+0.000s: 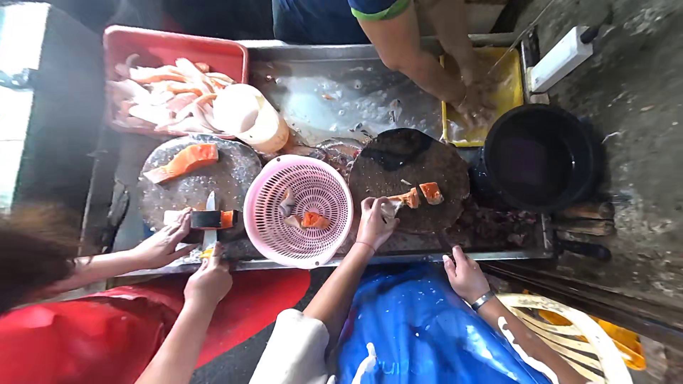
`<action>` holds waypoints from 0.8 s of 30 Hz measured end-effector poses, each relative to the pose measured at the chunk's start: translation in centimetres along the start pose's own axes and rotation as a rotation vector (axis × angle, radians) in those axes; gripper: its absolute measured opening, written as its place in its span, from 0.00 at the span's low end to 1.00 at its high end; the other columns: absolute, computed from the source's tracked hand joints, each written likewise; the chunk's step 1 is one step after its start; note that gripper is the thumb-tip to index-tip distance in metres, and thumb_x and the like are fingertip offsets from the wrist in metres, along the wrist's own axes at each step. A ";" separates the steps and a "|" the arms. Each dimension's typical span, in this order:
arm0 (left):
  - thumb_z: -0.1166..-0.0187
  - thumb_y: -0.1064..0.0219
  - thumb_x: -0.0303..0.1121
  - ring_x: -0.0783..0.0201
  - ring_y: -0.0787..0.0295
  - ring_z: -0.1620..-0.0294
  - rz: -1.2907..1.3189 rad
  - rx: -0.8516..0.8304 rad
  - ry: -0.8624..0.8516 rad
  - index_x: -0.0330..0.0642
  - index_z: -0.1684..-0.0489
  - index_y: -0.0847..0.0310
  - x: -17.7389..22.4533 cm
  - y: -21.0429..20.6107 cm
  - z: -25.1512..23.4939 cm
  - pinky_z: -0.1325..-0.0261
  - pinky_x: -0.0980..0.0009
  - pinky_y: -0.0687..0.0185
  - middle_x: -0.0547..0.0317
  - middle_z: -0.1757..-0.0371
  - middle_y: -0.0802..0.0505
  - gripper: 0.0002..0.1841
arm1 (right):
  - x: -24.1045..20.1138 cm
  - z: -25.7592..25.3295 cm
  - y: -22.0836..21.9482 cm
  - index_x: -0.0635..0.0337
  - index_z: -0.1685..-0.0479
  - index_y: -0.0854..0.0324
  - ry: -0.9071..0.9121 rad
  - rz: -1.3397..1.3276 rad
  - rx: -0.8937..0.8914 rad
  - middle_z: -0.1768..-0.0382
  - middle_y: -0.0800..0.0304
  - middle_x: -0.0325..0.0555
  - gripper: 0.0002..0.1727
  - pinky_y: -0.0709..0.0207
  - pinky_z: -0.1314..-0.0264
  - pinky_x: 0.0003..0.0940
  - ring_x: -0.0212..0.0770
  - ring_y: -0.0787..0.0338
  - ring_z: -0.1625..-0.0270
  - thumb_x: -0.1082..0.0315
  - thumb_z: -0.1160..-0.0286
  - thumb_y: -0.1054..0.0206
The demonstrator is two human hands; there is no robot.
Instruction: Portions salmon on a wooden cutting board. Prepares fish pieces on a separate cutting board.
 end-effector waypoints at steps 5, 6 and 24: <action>0.38 0.14 0.40 0.58 0.10 0.54 0.036 0.099 0.007 0.47 0.37 0.18 -0.9 0.1 0.4 0.51 0.59 0.07 0.45 0.32 0.19 0.28 | -2.8 -3.3 -1.2 0.62 0.16 0.31 0.071 -0.080 -0.087 0.46 0.06 0.58 0.32 0.16 0.34 0.54 0.56 0.06 0.41 0.49 0.08 0.54; 0.36 0.15 0.39 0.59 0.10 0.55 0.031 0.095 0.007 0.47 0.39 0.17 -0.8 0.0 0.5 0.51 0.59 0.07 0.46 0.34 0.17 0.26 | -3.5 -4.0 -1.7 0.61 0.16 0.32 0.080 -0.087 -0.121 0.45 0.06 0.58 0.32 0.17 0.32 0.54 0.56 0.07 0.40 0.49 0.08 0.55; 0.33 0.18 0.37 0.64 0.08 0.54 0.043 0.135 -0.044 0.42 0.49 0.12 -1.1 -0.2 1.0 0.46 0.62 0.08 0.55 0.51 0.07 0.17 | -12.8 -4.5 4.7 0.70 0.39 0.22 0.588 -0.281 0.452 0.61 0.09 0.55 0.26 0.09 0.59 0.44 0.46 0.06 0.65 0.54 0.08 0.54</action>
Point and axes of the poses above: each hand's wrist, its own z-axis away from the middle knuckle, its own y-axis out of the back of the hand, x = y × z, the point moved 10 cm from there along -z, towards the middle knuckle
